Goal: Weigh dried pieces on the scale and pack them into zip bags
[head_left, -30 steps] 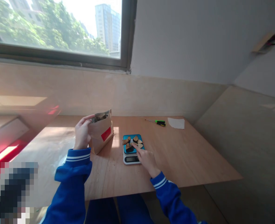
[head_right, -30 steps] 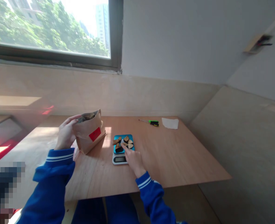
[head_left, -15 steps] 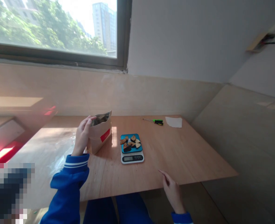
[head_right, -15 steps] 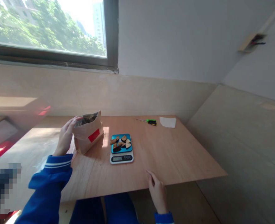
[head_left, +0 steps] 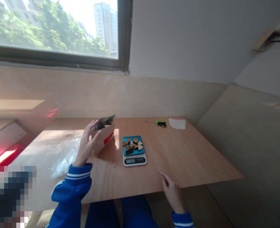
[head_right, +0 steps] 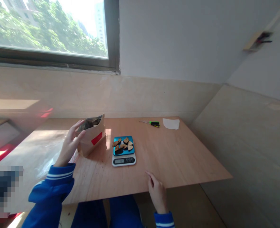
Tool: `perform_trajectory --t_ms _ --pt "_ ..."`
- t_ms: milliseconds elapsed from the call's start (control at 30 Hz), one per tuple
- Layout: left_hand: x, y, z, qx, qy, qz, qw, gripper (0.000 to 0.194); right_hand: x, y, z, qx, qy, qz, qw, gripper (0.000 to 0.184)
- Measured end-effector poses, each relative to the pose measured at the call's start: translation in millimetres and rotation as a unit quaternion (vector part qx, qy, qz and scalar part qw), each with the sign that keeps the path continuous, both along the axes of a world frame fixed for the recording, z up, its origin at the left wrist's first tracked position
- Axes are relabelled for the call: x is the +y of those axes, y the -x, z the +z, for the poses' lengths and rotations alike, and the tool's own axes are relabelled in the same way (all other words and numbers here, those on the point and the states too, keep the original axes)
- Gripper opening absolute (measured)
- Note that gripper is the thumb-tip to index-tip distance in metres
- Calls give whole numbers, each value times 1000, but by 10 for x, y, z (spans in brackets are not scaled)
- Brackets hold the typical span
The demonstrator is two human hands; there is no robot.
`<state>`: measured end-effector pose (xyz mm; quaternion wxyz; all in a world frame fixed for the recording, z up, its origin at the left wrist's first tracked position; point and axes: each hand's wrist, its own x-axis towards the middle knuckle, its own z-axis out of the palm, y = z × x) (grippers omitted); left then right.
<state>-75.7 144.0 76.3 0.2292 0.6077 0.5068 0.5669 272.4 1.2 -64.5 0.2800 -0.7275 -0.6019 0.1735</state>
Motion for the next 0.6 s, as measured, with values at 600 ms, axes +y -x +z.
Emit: perform_trajectory --t_ms 600 --pt "-290 770 -1140 123 101 301 940 50 247 251 114 20 19 42 999 41"
